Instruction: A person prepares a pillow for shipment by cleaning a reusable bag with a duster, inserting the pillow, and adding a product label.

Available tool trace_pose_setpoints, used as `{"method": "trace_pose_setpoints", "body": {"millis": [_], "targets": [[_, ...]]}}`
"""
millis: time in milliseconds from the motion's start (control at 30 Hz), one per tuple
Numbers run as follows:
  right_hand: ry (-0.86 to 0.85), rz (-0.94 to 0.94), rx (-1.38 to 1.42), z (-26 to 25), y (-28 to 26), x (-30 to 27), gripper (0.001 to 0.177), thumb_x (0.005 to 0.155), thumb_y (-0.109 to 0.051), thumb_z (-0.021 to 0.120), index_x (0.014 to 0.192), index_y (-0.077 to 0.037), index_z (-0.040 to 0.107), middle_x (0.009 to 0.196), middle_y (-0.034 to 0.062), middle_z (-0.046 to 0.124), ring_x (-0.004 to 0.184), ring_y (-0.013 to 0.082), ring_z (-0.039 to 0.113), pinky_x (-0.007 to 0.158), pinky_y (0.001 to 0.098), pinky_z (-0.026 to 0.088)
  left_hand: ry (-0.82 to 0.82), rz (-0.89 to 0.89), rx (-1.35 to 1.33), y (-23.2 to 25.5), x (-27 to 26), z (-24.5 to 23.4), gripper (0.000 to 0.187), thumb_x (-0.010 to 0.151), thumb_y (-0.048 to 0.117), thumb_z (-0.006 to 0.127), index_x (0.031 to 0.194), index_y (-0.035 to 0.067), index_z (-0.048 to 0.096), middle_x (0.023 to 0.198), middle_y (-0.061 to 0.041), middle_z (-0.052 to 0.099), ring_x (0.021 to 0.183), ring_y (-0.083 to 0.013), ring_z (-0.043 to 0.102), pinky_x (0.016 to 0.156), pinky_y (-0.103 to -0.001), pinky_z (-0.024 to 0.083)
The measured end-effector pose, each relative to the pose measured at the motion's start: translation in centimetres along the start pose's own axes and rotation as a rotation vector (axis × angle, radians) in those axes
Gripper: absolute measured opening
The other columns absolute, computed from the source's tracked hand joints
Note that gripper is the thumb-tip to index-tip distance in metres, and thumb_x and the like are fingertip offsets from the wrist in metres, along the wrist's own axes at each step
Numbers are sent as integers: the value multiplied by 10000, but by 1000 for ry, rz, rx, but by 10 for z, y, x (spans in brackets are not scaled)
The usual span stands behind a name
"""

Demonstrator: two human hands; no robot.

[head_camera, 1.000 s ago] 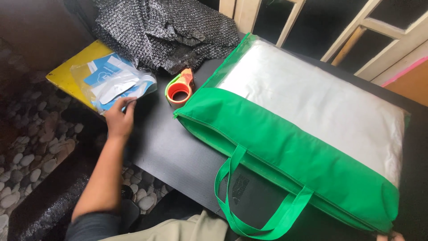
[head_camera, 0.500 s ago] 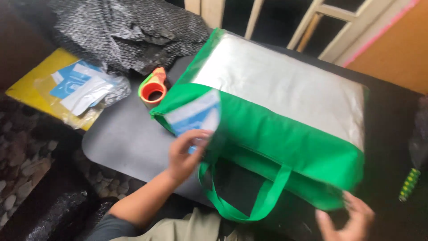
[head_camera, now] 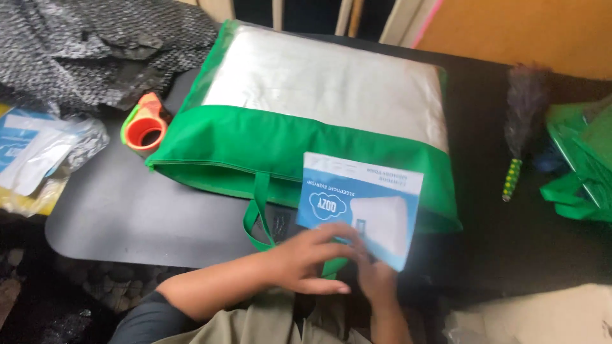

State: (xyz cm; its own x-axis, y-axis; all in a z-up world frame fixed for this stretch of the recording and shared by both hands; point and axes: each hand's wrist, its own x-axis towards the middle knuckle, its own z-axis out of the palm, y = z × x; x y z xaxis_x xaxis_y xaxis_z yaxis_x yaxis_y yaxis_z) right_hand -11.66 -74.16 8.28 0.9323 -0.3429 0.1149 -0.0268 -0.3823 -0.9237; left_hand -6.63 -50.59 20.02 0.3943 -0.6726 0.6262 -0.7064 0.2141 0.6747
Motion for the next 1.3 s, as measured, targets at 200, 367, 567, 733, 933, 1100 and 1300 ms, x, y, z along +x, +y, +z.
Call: {"method": "trace_pose_setpoints", "body": {"millis": [200, 367, 567, 733, 933, 1100, 1300], "targets": [[341, 332, 394, -89, 30, 7, 285, 980, -150, 694, 1173, 55, 653, 823, 178, 734, 748, 229, 717, 730, 292, 546, -327, -284, 589, -35, -55, -49, 777, 793, 720, 702, 1263, 105, 626, 1258, -162, 624, 1183, -402, 586, 1052, -558, 378], [42, 12, 683, -177, 45, -8, 776, 891, -26, 591, 1625, -79, 343, 1293, 147, 617, 661, 191, 650, 574, 238, 591, -685, -617, 691, -51, -96, -58, 740, 702, 817, 688, 1193, 266, 741, 1193, 20, 731, 1178, -303, 606, 1127, -624, 270], [-183, 312, 251, -222, 168, -22, 451, 852, 9, 687, 1287, 90, 602, 909, 278, 761, 493, 370, 719, 570, 461, 631, -538, -524, 284, 11, -52, -65, 182, 1011, 270, 639, 973, 97, 679, 888, -101, 663, 758, -354, 655, 652, -439, 475], [-622, 253, -18, -146, 80, 5, 330, 849, -263, 718, 631, -19, 758, 582, 113, 788, 604, 226, 757, 768, 345, 552, -36, -56, 101, 69, -17, -68, 164, 1034, 145, 530, 1001, -2, 594, 796, -127, 528, 669, -320, 514, 635, -396, 407], [-732, 164, 22, -41, 33, 30, 359, 935, -264, 657, 679, -53, 796, 722, 42, 806, 718, 141, 712, 836, 306, 538, 22, 255, 155, 88, 11, -52, 241, 1056, 192, 491, 925, 28, 609, 816, -106, 579, 691, -315, 563, 711, -441, 418], [-564, 212, 220, 15, 40, 55, 317, 953, -177, 640, 712, -3, 751, 662, 117, 763, 553, 115, 576, 510, 257, 429, -115, 288, 152, 94, 6, -51, 264, 1081, 187, 447, 918, 40, 593, 868, -69, 610, 755, -297, 621, 813, -438, 416], [-341, 422, 583, 78, 41, 131, 190, 969, -84, 618, 879, 70, 685, 812, 203, 725, 623, 154, 590, 498, 230, 388, -286, 297, 171, 92, -10, -40, 403, 1118, 171, 269, 1027, 19, 631, 915, -99, 578, 838, -301, 560, 865, -457, 412]]}}
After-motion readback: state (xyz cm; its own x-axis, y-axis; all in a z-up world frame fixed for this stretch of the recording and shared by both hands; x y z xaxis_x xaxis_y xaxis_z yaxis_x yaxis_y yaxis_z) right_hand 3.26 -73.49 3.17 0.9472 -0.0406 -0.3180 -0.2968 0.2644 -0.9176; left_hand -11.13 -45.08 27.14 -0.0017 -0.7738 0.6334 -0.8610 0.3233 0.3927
